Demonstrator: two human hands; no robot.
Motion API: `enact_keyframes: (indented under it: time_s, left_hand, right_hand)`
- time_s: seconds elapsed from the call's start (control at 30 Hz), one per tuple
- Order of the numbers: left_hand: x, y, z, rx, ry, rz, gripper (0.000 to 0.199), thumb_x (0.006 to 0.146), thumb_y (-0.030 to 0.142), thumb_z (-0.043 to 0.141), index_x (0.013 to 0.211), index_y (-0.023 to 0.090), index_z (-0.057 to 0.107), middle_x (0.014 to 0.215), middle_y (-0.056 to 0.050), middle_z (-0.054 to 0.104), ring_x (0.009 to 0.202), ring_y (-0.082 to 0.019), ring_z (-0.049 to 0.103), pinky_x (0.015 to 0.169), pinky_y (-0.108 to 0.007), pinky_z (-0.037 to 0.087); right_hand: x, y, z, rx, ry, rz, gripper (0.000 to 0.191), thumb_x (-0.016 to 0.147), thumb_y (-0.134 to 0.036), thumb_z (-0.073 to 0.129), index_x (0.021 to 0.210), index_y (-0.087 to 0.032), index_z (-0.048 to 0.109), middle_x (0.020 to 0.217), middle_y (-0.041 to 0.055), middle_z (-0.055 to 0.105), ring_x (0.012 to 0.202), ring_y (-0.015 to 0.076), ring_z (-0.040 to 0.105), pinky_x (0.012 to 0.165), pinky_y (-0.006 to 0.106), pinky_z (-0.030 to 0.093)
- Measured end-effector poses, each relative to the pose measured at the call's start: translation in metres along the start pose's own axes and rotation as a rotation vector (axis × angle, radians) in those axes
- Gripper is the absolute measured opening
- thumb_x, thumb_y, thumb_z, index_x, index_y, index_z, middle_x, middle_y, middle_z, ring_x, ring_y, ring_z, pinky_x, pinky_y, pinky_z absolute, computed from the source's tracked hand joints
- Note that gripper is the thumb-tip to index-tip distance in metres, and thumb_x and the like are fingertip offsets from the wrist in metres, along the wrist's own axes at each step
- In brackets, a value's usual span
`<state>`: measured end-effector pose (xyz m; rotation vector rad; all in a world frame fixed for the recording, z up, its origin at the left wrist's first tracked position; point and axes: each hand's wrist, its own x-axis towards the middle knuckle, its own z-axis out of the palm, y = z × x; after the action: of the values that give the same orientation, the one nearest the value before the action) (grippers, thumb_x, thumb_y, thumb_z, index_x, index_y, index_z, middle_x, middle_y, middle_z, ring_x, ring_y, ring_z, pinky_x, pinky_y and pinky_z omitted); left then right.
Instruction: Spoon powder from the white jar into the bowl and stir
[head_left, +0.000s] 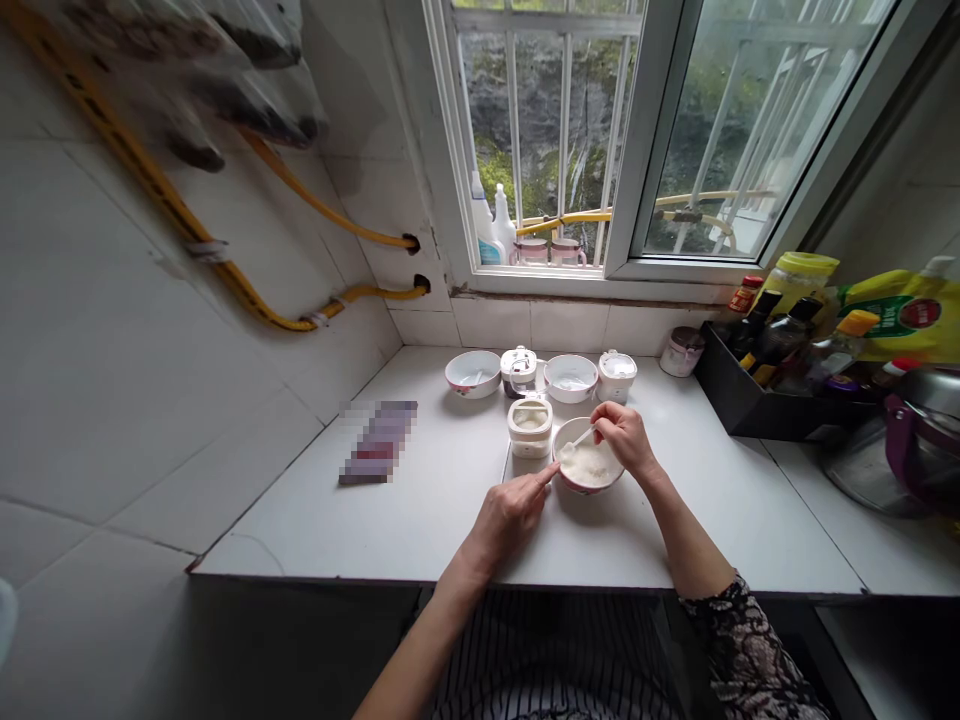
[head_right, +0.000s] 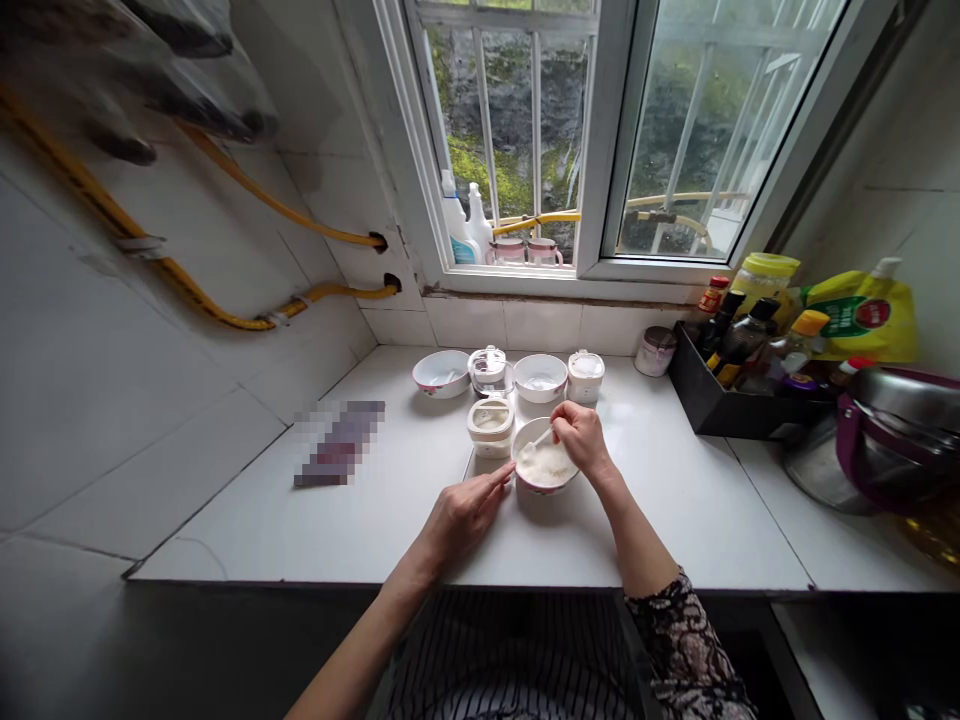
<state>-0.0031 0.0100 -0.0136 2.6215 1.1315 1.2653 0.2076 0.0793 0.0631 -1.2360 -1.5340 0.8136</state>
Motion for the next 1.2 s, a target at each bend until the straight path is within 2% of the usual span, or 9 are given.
enact_keyframes:
  time_s: [0.23,0.5,0.6,0.7,0.8,0.93,1.0,1.07,1.2]
  left_hand:
    - [-0.001,-0.001,0.000,0.015,-0.009,0.001,0.044,0.098,0.010,0.044,0.141,0.018,0.049,0.091,-0.008,0.073,0.077,-0.016,0.071,0.068,-0.024,0.059]
    - [0.000,-0.001,0.001,0.027,-0.004,-0.002,0.045,0.097,0.010,0.043,0.141,0.018,0.048,0.086,-0.006,0.072,0.070,-0.014,0.069,0.065,-0.023,0.058]
    - [0.000,0.000,0.001,0.021,-0.010,-0.001,0.046,0.097,0.010,0.043,0.142,0.018,0.048,0.086,-0.006,0.072,0.070,-0.014,0.069,0.065,-0.023,0.058]
    - [0.001,0.000,0.000,0.012,-0.006,0.001,0.046,0.097,0.009,0.043,0.142,0.018,0.047,0.086,-0.006,0.072,0.071,-0.015,0.069,0.065,-0.024,0.058]
    - [0.000,0.000,0.001,0.010,-0.005,-0.003,0.048,0.097,0.009,0.043,0.143,0.019,0.046,0.087,-0.007,0.072,0.073,-0.015,0.070,0.067,-0.024,0.058]
    - [0.000,0.000,0.001,0.017,-0.012,-0.011,0.047,0.097,0.010,0.043,0.143,0.019,0.047,0.086,-0.007,0.072,0.072,-0.015,0.070,0.067,-0.024,0.058]
    - [0.000,0.000,0.001,0.014,-0.017,-0.015,0.046,0.097,0.011,0.043,0.142,0.018,0.048,0.087,-0.007,0.072,0.072,-0.015,0.070,0.067,-0.025,0.058]
    - [-0.001,0.000,0.001,0.008,-0.021,-0.016,0.045,0.098,0.011,0.043,0.142,0.018,0.048,0.088,-0.007,0.072,0.075,-0.016,0.070,0.068,-0.025,0.059]
    - [-0.001,0.000,0.000,-0.002,-0.021,-0.018,0.043,0.098,0.011,0.043,0.141,0.017,0.049,0.090,-0.008,0.072,0.078,-0.016,0.071,0.068,-0.025,0.059]
  right_hand:
    - [0.008,0.002,-0.011,0.323,0.052,0.211,0.010,0.053,-0.022,0.051,0.053,-0.019,0.061,0.041,-0.0012,0.057,0.044,0.0135,0.049,0.050,0.026,0.040]
    - [0.008,0.000,-0.013,0.373,0.070,0.217,0.008,0.056,-0.026,0.055,0.056,-0.020,0.060,0.043,-0.0008,0.057,0.043,0.0133,0.048,0.050,0.029,0.041]
    - [0.008,-0.002,-0.007,0.377,0.086,0.218,0.011,0.059,-0.029,0.058,0.065,-0.020,0.060,0.050,0.0009,0.063,0.051,0.0158,0.054,0.049,0.027,0.039]
    - [0.006,-0.007,0.003,0.341,0.086,0.144,0.018,0.067,-0.035,0.062,0.077,-0.020,0.061,0.062,0.0028,0.068,0.065,0.0196,0.063,0.057,0.028,0.044]
    - [0.002,-0.011,0.013,0.263,0.064,-0.066,0.018,0.078,-0.037,0.060,0.085,-0.021,0.059,0.076,0.0052,0.071,0.075,0.0220,0.068,0.071,0.034,0.049]
    - [-0.004,-0.012,0.020,-0.109,-0.022,-0.430,0.008,0.087,-0.026,0.055,0.085,-0.023,0.062,0.080,0.0059,0.072,0.079,0.0231,0.066,0.089,0.042,0.045]
    - [-0.007,-0.013,0.021,-0.246,-0.047,-0.538,0.011,0.087,-0.022,0.053,0.081,-0.023,0.063,0.076,0.0053,0.072,0.075,0.0225,0.063,0.094,0.044,0.042]
    - [-0.008,-0.013,0.019,-0.243,0.002,-0.528,0.012,0.088,-0.023,0.053,0.082,-0.024,0.063,0.078,0.0060,0.072,0.076,0.0229,0.063,0.094,0.044,0.042]
    - [-0.008,-0.012,0.009,-0.005,0.118,-0.289,0.010,0.085,-0.029,0.055,0.084,-0.023,0.063,0.077,0.0050,0.072,0.077,0.0230,0.066,0.080,0.037,0.049]
